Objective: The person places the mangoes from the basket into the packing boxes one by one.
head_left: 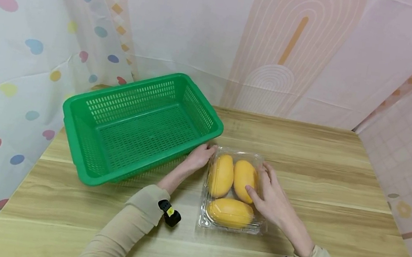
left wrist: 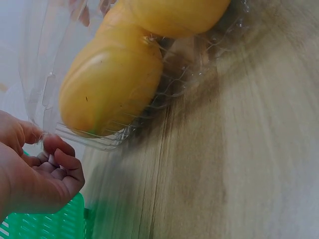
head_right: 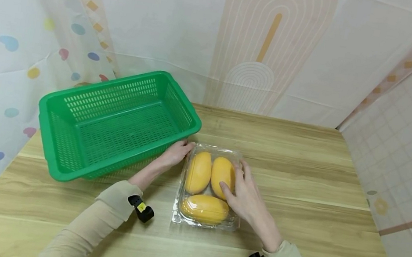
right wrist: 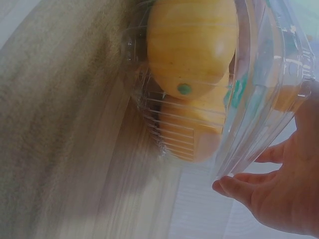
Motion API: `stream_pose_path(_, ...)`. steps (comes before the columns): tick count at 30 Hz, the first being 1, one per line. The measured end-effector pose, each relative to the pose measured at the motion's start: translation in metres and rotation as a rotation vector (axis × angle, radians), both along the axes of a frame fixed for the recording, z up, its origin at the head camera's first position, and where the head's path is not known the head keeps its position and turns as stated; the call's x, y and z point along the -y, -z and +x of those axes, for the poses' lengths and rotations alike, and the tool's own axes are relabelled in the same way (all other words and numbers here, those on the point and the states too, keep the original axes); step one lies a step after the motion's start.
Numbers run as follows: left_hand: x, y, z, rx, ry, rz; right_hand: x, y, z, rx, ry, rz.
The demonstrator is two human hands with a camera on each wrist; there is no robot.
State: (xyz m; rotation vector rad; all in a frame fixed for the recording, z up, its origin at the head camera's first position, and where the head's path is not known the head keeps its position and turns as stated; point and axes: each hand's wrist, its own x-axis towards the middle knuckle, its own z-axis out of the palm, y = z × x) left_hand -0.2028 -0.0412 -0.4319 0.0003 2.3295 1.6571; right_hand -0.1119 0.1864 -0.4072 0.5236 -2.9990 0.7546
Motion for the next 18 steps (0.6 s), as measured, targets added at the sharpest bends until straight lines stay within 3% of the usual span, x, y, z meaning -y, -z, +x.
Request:
stream_pose_path(9,0.0000,0.0008,-0.0008,-0.012,-0.005,-0.048,0.0002,0.0000,0.0000,0.006,0.001,-0.005)
stream_pose_path(18,-0.0032,0.0075,-0.0032,-0.042,-0.052,-0.081,0.0001,0.0008,-0.0004,0.013,0.007,0.000)
